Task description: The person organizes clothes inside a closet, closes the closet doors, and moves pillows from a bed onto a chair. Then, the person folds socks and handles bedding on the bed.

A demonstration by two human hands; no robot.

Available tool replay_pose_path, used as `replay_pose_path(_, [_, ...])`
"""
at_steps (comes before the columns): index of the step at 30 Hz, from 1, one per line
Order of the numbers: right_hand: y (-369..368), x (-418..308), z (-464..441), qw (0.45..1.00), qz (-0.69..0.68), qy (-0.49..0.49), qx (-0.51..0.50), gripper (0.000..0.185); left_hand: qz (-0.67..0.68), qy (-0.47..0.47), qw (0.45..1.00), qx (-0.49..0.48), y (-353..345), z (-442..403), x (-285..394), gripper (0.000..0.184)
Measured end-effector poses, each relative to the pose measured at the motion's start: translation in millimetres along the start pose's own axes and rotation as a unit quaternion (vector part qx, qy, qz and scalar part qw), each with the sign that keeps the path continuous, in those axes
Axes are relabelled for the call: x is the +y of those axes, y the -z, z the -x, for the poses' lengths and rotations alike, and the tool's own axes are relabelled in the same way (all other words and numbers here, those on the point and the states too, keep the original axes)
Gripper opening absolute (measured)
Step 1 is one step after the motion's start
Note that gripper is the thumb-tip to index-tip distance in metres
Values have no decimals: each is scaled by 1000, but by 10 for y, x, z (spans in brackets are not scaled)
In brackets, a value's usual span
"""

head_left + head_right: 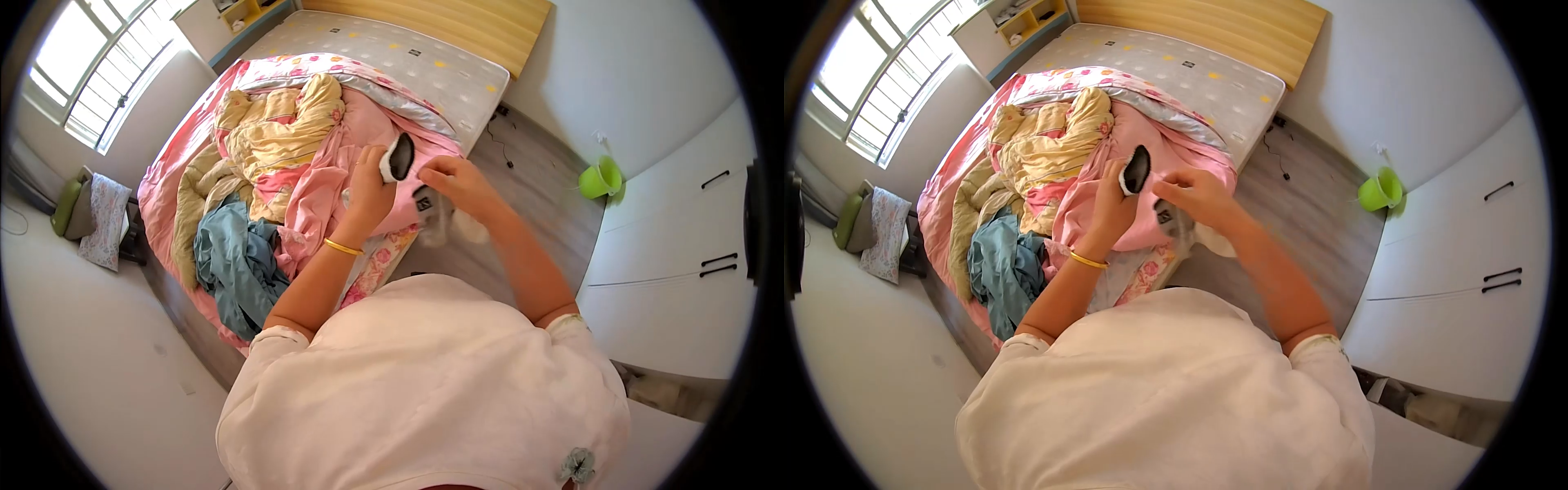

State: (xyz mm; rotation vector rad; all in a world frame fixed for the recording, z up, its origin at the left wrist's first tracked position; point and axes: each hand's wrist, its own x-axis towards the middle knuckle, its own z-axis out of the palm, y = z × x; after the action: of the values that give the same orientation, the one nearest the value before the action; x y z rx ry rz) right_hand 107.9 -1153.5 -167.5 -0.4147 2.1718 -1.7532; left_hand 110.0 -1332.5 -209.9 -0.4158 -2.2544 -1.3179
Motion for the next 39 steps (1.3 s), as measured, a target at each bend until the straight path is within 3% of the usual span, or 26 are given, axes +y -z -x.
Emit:
replay_pose_path(2, [-140, 13, -79, 994, -106, -22, -11, 27, -93, -46, 994, -20, -19, 18, 53, 28])
replay_pose_path(3, [-157, 35, -106, 987, -157, -33, -17, 27, -110, -16, 993, -48, -27, 47, 27, 39])
replay_pose_path(6, [-124, 198, -152, 979, -198, -43, -1, 22, -152, -23, 987, -50, 5, 97, 144, 56])
replay_pose_path(7, [-102, 231, -147, 987, -151, -45, 12, 21, -116, -1, 989, -92, 59, 125, 92, 68])
replay_pose_path(10, [-89, 253, -111, 998, -42, -36, 34, 17, 108, 176, 962, -180, 199, 137, 85, 65])
replay_pose_path(11, [-108, 191, -75, 999, -30, -23, 33, 16, 179, 202, 949, -160, 166, 126, 50, 48])
replay_pose_path(14, [-169, 227, -59, 999, -19, -22, 20, 17, 219, 331, 890, -225, 86, 82, 68, 29])
replay_pose_path(15, [-168, 259, -62, 999, -19, -29, 14, 19, 240, 352, 878, -218, 46, 79, 129, 17])
replay_pose_path(18, [-74, 334, -50, 977, -184, -106, -11, 22, 429, 409, 779, -203, 24, 108, 2, 13])
replay_pose_path(22, [-55, 429, -18, 960, -247, -133, -16, 22, 482, 411, 761, -141, -60, 153, -79, 10])
replay_pose_path(25, [18, 676, -44, 995, 45, -72, 44, 16, 597, 397, 694, -59, -63, 109, -72, 8])
replay_pose_path(28, [23, 776, -66, 926, 306, 20, 218, 14, 592, 416, 687, -61, -169, 169, -93, 7])
replay_pose_path(31, [41, 749, -144, 909, 301, 54, 283, 13, 618, 407, 664, -108, -227, 212, -39, 9])
replay_pose_path(32, [49, 792, -174, 960, 114, 16, 256, 12, 588, 415, 681, -139, -209, 225, 1, 9])
replay_pose_path(33, [49, 860, -220, 973, -78, -22, 218, 11, 556, 421, 696, -170, -175, 224, 57, 10])
replay_pose_path(34, [50, 898, -255, 947, -267, -57, 171, 11, 523, 425, 711, -199, -154, 209, 84, 11])
replay_pose_path(37, [-70, 501, -60, 856, -468, -207, 79, 6, 377, 446, 792, -177, -196, 200, 15, 11])
replay_pose_path(39, [-137, 478, 72, 849, -476, -227, 39, 5, 399, 471, 772, -150, -245, 187, -76, 12])
